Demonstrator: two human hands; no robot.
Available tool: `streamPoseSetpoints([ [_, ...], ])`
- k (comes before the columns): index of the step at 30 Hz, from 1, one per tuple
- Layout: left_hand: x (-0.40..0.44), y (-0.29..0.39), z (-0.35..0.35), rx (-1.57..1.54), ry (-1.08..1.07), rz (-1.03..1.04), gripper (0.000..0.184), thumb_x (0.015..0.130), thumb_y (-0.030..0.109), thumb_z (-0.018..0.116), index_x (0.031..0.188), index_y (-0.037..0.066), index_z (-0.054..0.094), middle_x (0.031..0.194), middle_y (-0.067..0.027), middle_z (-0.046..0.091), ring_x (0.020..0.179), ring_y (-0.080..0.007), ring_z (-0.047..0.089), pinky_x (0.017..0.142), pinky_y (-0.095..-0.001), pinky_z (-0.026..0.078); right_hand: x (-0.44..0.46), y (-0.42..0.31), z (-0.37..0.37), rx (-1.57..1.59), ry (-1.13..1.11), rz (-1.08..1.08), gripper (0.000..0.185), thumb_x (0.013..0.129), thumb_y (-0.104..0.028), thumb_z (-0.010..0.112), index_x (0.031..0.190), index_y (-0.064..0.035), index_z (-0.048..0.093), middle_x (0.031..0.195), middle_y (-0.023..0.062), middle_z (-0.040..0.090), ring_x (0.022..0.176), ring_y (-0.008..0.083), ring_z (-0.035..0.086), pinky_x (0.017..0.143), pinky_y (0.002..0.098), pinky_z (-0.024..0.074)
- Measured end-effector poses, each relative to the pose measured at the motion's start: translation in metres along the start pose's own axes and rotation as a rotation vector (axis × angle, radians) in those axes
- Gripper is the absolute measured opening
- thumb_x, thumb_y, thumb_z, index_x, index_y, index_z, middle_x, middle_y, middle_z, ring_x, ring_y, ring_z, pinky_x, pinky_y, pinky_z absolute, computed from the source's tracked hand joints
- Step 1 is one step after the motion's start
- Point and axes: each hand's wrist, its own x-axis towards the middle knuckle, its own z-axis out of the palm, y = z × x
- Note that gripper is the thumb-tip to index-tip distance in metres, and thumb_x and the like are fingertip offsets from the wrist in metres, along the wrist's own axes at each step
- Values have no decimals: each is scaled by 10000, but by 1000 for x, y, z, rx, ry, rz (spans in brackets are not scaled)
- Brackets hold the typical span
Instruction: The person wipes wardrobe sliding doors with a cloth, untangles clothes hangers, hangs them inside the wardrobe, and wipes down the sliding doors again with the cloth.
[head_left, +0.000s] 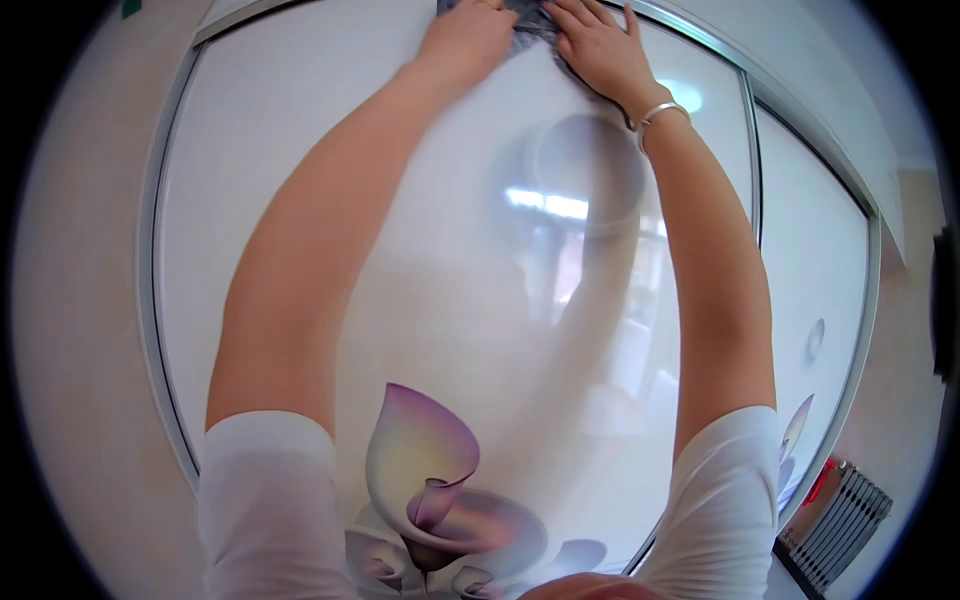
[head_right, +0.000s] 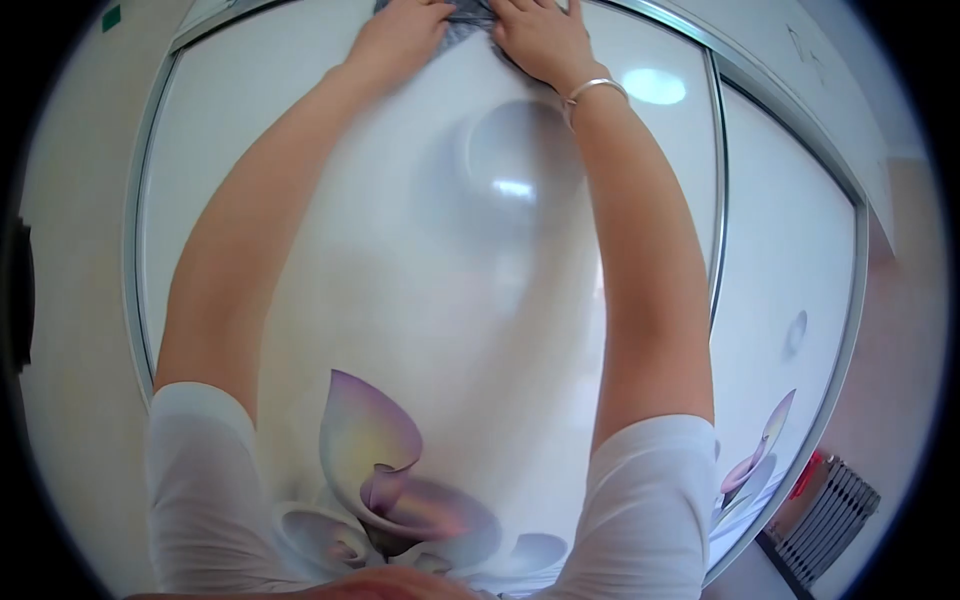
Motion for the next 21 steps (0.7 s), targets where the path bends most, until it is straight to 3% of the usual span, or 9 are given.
streamPoseSetpoints([
  [2,14,24,3,-70,23,-1,305,862,212,526,1071,6,608,1160,-202,561,1108,-335,529,978,-430,420,-12,30,-4,-97,2,45,441,901,-263,451,1316,-126,502,1396,72,462,1339,271,359,1109,577,194],
  [3,20,21,13,59,-139,0,439,948,282,429,1354,121,468,1456,-130,387,1337,-305,364,1081,-415,319,-15,47,17,-242,218,-52,370,886,-233,500,1235,-135,577,1388,46,464,1331,235,371,1108,513,240],
  [6,25,-2,44,20,87,35,451,924,298,462,1346,138,471,1457,-134,386,1342,-291,366,1066,-435,341,4,34,14,-86,128,-16,397,842,-175,519,1232,-139,584,1345,52,494,1279,251,420,1079,474,297],
  [7,27,-15,41,43,58,-22,466,920,312,465,1353,140,461,1461,-136,379,1346,-292,358,1071,-435,334,16,30,33,193,151,-38,463,811,-139,521,1271,-175,560,1307,56,516,1233,262,453,1053,450,330],
  [11,-3,-99,24,79,-14,-197,528,917,369,454,1400,161,403,1478,-149,349,1371,-306,314,1097,-447,287,59,-65,53,140,247,-65,443,888,-265,487,1329,-243,509,1408,23,450,1300,253,399,1089,476,272],
  [12,-9,-109,23,63,-22,-222,544,919,383,445,1416,170,384,1482,-154,340,1379,-312,298,1105,-452,271,56,-71,31,306,138,-63,435,893,-268,466,1297,-113,516,1397,91,458,1340,280,356,1110,576,190],
  [15,-20,-100,28,228,100,-201,476,929,294,453,1360,93,439,1421,-181,417,1323,-314,384,1086,-405,318,59,-83,33,363,128,-37,446,891,-270,464,1311,-125,507,1405,104,449,1347,286,346,1105,586,195],
  [18,-20,-100,41,106,106,-184,573,926,444,418,1443,206,351,1489,-167,324,1387,-329,281,1121,-485,217,55,-65,24,282,98,-21,449,903,-282,440,1328,-148,497,1421,96,431,1358,276,333,1100,594,203],
  [21,-20,-114,38,105,108,-141,561,927,462,418,1426,207,382,1490,-167,322,1380,-322,297,1117,-478,231,58,-62,20,288,106,-2,443,912,-290,428,1324,-145,500,1429,81,425,1357,266,339,1102,584,203],
])
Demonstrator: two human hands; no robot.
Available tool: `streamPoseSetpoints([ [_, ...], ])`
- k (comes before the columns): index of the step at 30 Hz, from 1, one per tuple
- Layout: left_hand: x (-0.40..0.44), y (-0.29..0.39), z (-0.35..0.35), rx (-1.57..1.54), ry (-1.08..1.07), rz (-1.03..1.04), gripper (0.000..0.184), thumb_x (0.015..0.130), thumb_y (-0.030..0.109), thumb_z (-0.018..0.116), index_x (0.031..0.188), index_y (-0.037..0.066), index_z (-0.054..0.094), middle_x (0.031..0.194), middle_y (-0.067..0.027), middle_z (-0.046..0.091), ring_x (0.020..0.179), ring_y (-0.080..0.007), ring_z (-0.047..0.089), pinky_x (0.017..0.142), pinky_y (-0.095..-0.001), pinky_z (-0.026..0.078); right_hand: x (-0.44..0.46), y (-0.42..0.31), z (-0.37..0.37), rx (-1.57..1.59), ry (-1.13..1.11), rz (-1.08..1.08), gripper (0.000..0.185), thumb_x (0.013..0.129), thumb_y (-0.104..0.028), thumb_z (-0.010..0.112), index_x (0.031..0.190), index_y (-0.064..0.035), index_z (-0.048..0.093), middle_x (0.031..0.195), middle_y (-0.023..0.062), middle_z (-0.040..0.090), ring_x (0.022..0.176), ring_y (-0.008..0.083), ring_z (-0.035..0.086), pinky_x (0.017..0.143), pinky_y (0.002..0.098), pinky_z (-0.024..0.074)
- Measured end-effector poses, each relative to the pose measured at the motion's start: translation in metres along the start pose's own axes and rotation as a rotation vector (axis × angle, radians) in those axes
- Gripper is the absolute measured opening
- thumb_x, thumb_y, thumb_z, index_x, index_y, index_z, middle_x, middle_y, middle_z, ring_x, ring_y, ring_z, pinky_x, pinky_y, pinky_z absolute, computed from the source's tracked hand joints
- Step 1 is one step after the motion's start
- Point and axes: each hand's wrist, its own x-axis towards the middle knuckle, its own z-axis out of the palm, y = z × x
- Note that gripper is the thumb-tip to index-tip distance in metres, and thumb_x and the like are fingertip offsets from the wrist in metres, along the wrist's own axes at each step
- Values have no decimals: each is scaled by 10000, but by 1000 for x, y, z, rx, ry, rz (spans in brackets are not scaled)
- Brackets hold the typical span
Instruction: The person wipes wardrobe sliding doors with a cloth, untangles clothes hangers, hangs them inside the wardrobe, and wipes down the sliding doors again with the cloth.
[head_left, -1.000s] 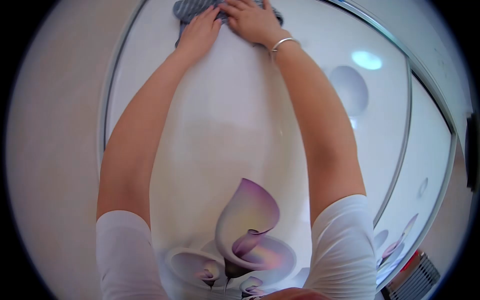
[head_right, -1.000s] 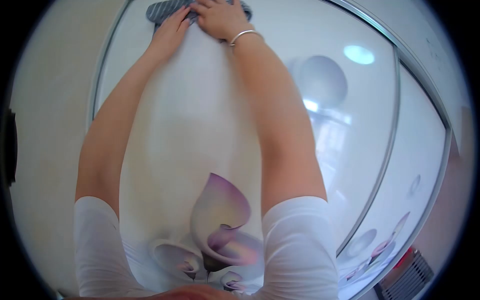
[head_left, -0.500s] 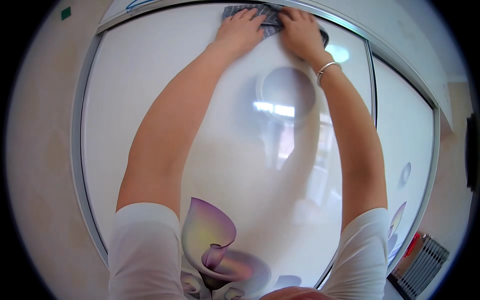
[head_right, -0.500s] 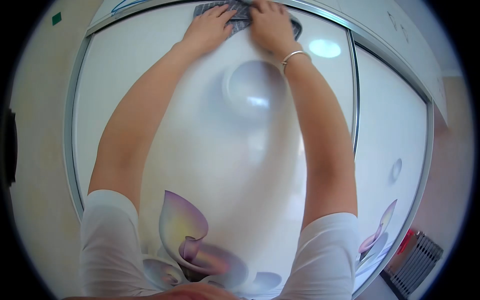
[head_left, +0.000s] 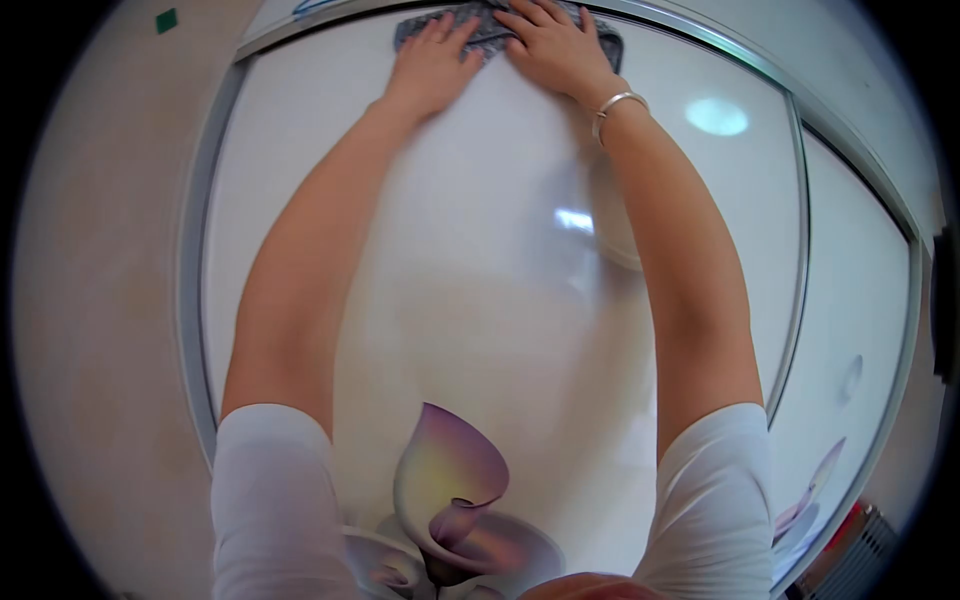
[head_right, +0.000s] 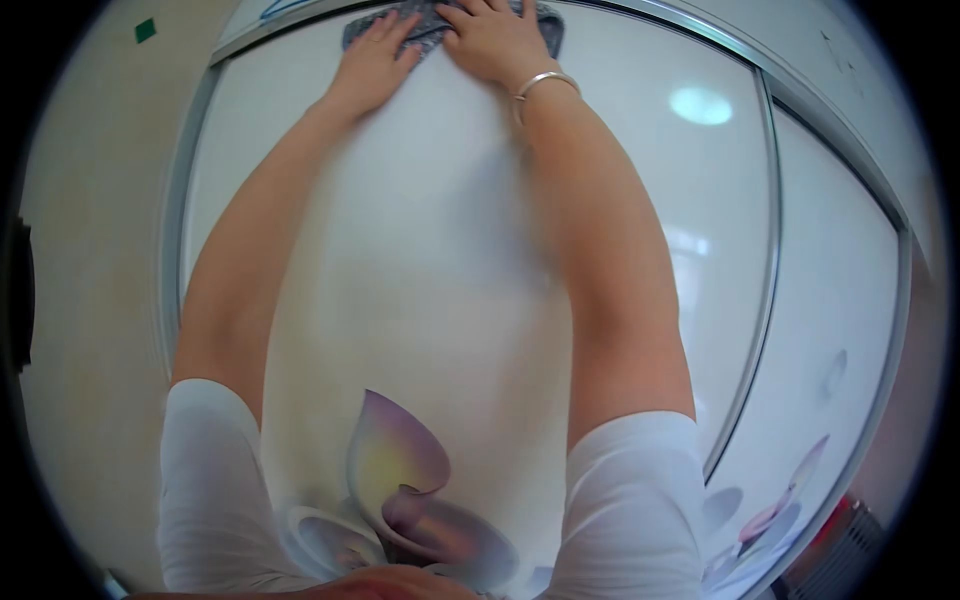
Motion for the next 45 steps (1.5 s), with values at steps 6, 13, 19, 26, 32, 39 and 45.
streamPoseSetpoints([
  [6,-11,-7,-10,-66,121,57,421,906,209,503,1279,15,483,1310,-210,482,1268,-364,412,1072,-402,337,4,-2,15,-32,-7,-28,451,918,-294,414,1334,-137,489,1431,68,423,1359,250,335,1110,557,208],
  [13,-127,-142,-64,81,200,-389,427,940,275,450,1224,-31,537,1299,-246,493,1233,-353,444,1063,-416,327,-5,-1,27,-71,32,-63,448,918,-276,405,1327,-115,491,1437,73,414,1361,253,332,1109,553,217],
  [19,-191,-203,-83,-33,70,-537,548,974,380,403,1313,-46,466,1371,-241,440,1294,-347,398,1093,-382,290,-8,-7,23,6,-52,-24,446,928,-287,385,1320,-108,495,1442,82,408,1375,254,312,1106,580,201],
  [26,-208,-219,-85,-353,-49,-699,603,986,404,380,1407,-27,346,1483,-173,331,1389,-272,286,1134,-330,210,-13,-23,24,17,-160,-10,445,942,-333,385,1290,-96,531,1447,107,399,1371,262,315,1112,555,206],
  [32,-194,-231,-105,-351,-108,-589,597,987,400,383,1417,-10,341,1488,-164,328,1397,-263,272,1140,-329,199,18,-23,27,-155,-187,-157,452,957,-353,392,1306,-96,520,1442,156,395,1342,325,337,1115,454,246],
  [39,-207,-286,-88,-128,-163,-376,613,985,429,388,1416,-5,348,1471,-165,357,1394,-264,274,1140,-337,205,-57,-91,56,63,109,-515,412,896,-404,535,1283,-263,550,1412,15,445,1300,235,399,1036,496,319],
  [45,-198,-269,-97,-305,-189,-555,646,977,459,391,1433,8,320,1510,-142,291,1404,-249,249,1145,-324,182,-169,-109,-22,165,-201,-554,397,889,-344,538,1280,-276,553,1416,-38,441,1349,206,344,1112,500,227],
])
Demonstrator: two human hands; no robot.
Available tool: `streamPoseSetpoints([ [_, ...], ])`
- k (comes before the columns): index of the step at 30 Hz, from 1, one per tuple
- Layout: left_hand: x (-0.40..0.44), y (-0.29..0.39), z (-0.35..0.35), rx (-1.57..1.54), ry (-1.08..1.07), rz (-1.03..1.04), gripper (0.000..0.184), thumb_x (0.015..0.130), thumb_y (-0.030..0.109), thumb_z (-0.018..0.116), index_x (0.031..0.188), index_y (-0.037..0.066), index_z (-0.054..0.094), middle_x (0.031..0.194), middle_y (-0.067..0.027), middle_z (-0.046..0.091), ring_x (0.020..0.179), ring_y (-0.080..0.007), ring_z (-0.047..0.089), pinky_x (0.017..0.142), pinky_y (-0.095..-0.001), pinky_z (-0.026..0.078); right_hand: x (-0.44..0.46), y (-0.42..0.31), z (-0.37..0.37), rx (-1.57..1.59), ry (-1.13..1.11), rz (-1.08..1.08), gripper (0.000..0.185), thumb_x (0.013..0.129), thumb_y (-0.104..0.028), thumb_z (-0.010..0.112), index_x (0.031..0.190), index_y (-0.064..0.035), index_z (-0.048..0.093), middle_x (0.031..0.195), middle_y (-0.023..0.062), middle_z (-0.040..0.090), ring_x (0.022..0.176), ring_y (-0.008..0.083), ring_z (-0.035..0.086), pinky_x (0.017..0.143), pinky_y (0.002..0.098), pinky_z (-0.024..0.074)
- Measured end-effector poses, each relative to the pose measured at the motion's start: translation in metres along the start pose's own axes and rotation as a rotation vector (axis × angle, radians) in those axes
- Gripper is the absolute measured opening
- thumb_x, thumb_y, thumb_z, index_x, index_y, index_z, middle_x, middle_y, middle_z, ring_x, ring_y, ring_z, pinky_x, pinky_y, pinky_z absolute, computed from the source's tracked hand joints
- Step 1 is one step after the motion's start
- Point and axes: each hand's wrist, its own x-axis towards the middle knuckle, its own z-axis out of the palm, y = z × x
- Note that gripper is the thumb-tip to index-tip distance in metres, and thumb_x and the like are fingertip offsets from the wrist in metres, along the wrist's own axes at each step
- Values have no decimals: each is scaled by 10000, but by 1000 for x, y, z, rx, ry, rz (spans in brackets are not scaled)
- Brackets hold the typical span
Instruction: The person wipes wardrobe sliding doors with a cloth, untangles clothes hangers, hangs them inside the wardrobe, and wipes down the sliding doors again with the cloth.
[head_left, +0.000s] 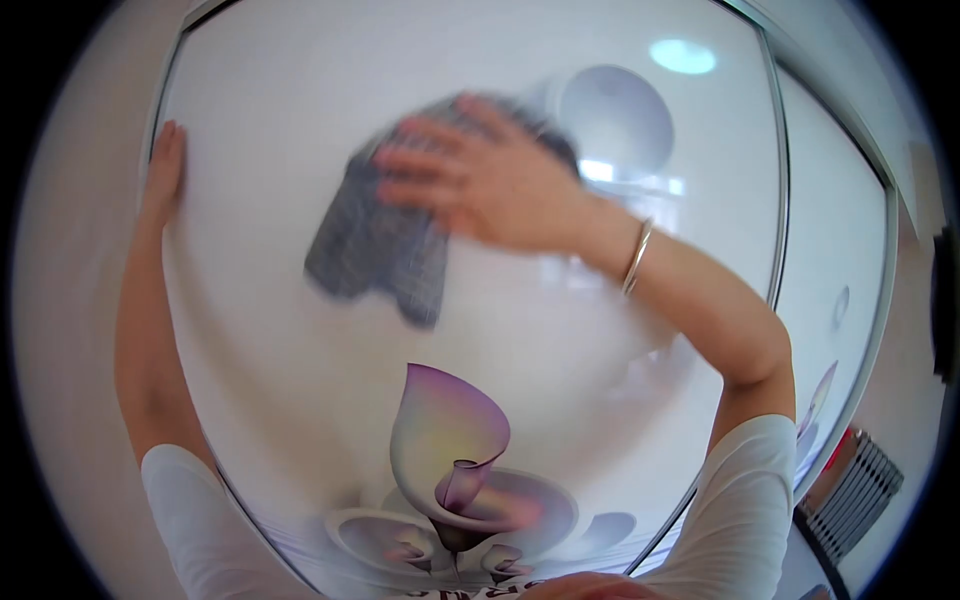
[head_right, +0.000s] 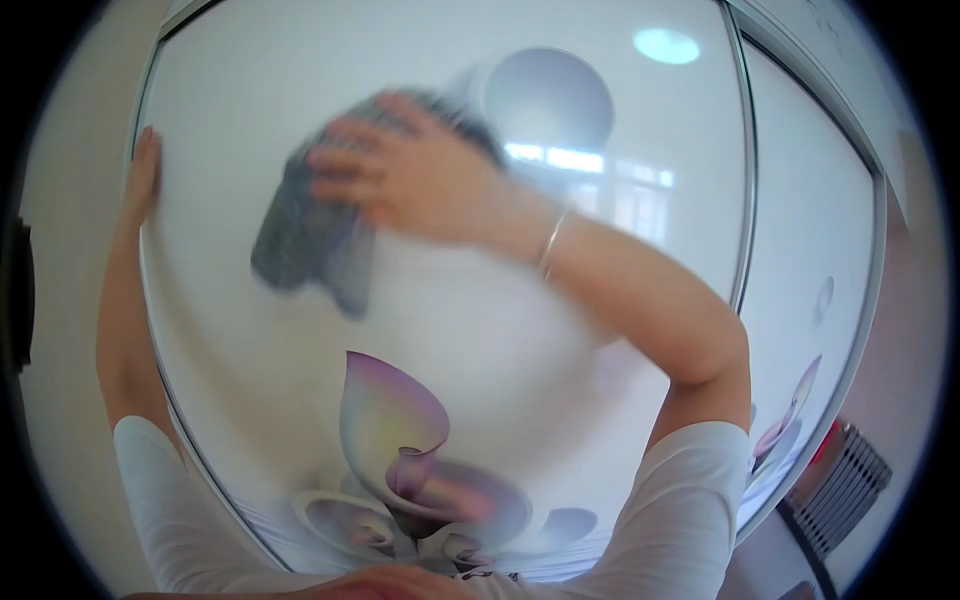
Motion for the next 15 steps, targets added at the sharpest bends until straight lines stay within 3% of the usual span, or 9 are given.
streamPoseSetpoints([
  [2,0,4,-4,17,-27,-31,663,976,475,381,1444,13,299,1523,-129,266,1410,-245,234,1149,-321,165,-16,63,-20,-132,61,232,404,887,-279,522,1291,-272,544,1399,-47,458,1322,216,380,1086,496,262],
  [3,-2,6,-6,27,-39,-50,672,975,483,375,1449,15,289,1529,-123,254,1412,-243,227,1151,-319,156,-28,103,-28,-101,-10,395,428,897,-213,504,1323,-249,508,1420,10,441,1327,247,368,1085,523,255],
  [4,0,5,-8,37,-45,-59,674,975,489,372,1450,18,289,1528,-123,257,1412,-241,228,1152,-320,154,-46,143,-40,-206,-65,493,499,872,-221,564,1359,-189,464,1406,66,453,1317,297,370,1101,470,262],
  [5,0,6,-10,47,-54,-59,676,975,495,369,1451,21,288,1526,-123,260,1411,-240,229,1153,-321,152,-50,159,-63,-314,-157,655,479,970,-354,372,1404,-157,419,1526,79,271,1421,279,194,1145,478,160],
  [8,4,1,-14,110,-96,-50,683,975,512,359,1454,30,288,1521,-123,268,1410,-236,231,1157,-325,146,-87,188,-72,-293,-69,844,462,970,-308,373,1406,-161,416,1538,54,245,1433,266,157,1141,503,156],
  [11,10,-1,-25,207,-169,-67,691,974,529,349,1457,39,288,1516,-123,277,1409,-232,233,1161,-329,140,-126,115,-68,-313,-138,778,446,978,-294,353,1397,-157,427,1520,65,284,1430,256,168,1142,506,150],
  [12,13,-3,-25,191,-188,-78,693,974,534,346,1458,42,288,1514,-124,280,1408,-230,234,1162,-330,138,-170,89,-43,-330,40,781,643,818,-206,651,1396,-92,395,1418,155,412,1329,362,334,1116,426,261],
  [13,24,-26,-23,29,-192,-126,659,976,504,375,1433,30,344,1483,-126,341,1383,-249,290,1151,-343,187,-160,18,-67,-139,-122,788,764,758,-191,719,1395,5,346,1423,233,360,1330,418,303,1121,434,258],
  [15,10,4,-3,-185,-164,-125,414,980,437,371,1167,68,380,1143,-77,394,1037,-206,355,862,-342,307,-172,-88,-63,-30,-478,683,623,761,-173,636,1332,-9,450,1398,169,424,1333,320,341,1126,510,191],
])
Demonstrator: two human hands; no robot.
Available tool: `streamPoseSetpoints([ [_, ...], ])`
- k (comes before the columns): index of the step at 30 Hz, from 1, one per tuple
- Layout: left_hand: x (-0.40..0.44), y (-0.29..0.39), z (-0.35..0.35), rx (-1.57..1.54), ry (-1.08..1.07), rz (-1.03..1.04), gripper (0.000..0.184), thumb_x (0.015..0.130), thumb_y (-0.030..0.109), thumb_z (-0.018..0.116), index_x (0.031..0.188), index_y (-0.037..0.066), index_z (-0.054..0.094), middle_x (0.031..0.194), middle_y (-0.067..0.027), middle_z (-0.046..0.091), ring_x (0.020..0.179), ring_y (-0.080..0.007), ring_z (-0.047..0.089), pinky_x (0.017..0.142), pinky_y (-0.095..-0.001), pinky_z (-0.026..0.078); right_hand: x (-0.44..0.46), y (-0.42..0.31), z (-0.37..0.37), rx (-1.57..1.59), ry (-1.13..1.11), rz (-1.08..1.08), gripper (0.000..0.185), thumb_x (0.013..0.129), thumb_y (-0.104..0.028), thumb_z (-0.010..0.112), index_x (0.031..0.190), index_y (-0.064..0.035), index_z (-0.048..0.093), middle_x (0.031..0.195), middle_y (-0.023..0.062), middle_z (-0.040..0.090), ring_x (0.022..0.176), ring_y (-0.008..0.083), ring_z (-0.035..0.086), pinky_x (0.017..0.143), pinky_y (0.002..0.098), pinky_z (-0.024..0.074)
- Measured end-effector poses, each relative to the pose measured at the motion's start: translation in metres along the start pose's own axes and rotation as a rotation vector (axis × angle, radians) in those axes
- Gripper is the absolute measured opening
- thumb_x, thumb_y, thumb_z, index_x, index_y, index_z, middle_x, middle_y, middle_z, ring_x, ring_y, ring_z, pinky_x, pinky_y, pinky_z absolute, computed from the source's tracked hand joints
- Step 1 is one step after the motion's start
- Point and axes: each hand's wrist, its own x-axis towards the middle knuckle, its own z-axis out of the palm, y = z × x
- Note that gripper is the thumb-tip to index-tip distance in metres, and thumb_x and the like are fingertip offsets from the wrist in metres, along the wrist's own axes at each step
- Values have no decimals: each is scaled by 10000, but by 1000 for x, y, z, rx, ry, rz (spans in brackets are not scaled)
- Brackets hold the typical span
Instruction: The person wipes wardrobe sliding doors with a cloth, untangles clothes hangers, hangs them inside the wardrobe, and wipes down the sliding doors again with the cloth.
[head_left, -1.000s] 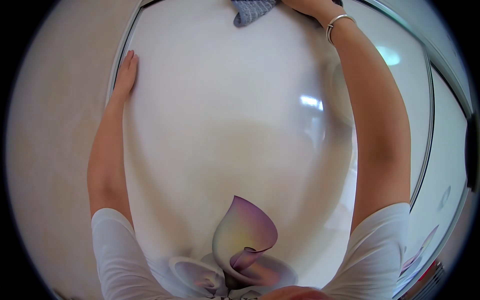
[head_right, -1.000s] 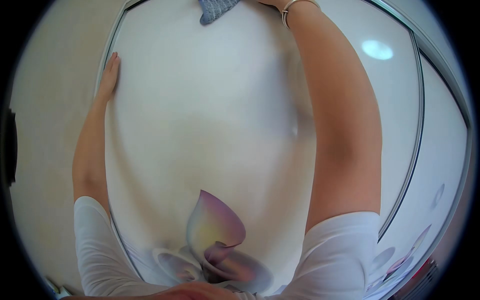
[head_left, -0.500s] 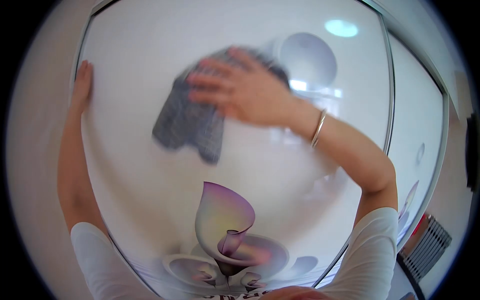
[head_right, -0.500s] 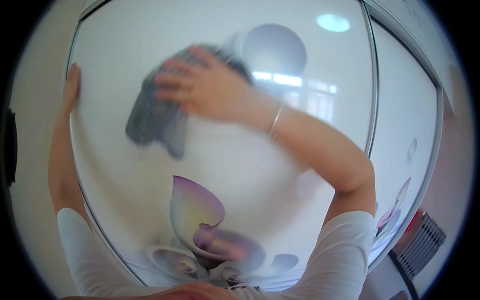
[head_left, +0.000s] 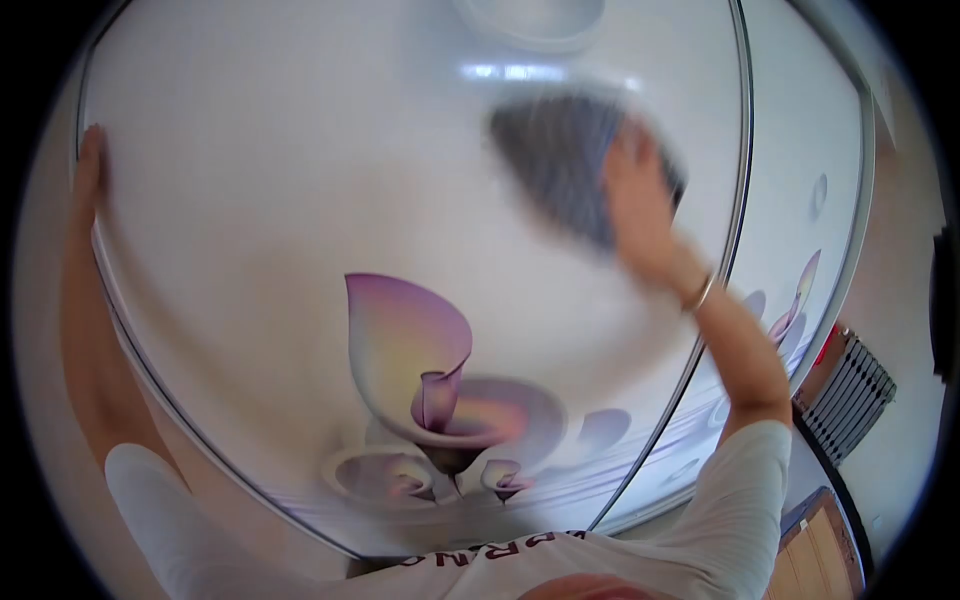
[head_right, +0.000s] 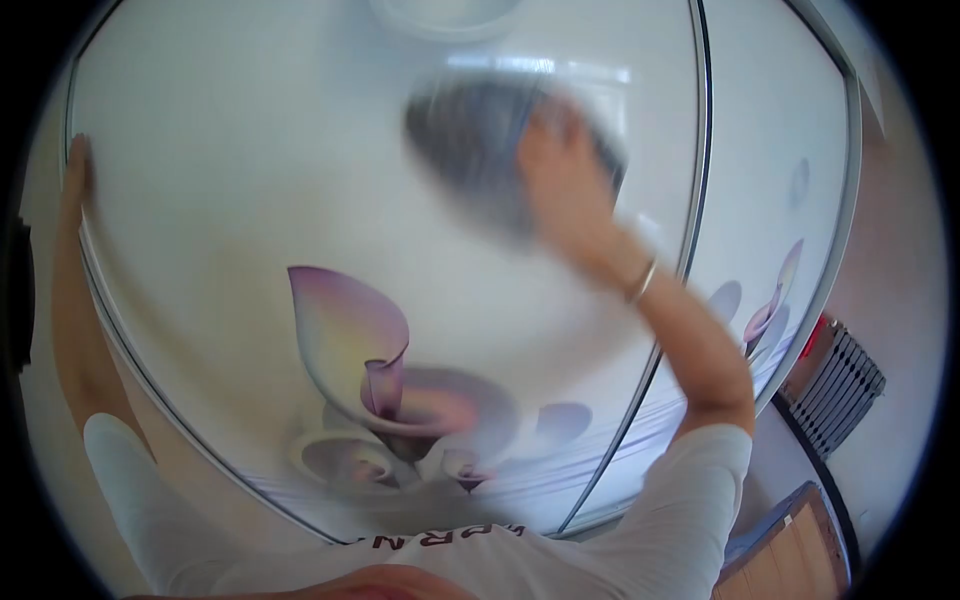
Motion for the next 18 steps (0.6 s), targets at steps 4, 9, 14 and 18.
streamPoseSetpoints([
  [4,-12,9,10,39,102,148,354,984,393,370,1083,57,422,1047,-92,438,948,-223,399,790,-354,361,-112,-129,45,179,-47,-497,456,840,-320,528,1295,-345,523,1494,-86,342,1419,191,236,1112,601,107],
  [9,-48,-19,17,482,277,549,495,972,351,429,1307,-10,478,1358,-199,477,1282,-337,418,1085,-384,305,38,-103,8,-34,140,-363,481,883,-309,481,1364,-318,456,1459,-72,389,1388,150,282,1090,588,172],
  [14,-174,139,66,201,125,582,420,947,213,493,1310,3,462,1371,-176,450,1311,-315,382,1097,-384,286,229,-60,-45,22,578,-13,473,931,-259,451,1382,-116,438,1497,102,317,1406,290,226,1135,541,141],
  [18,-231,181,101,-67,74,728,438,851,183,622,1254,37,532,1294,-159,529,1250,-324,447,1046,-396,351,218,-159,-21,50,501,-232,446,860,-256,538,1278,-101,529,1299,122,537,1256,249,444,1060,515,263],
])
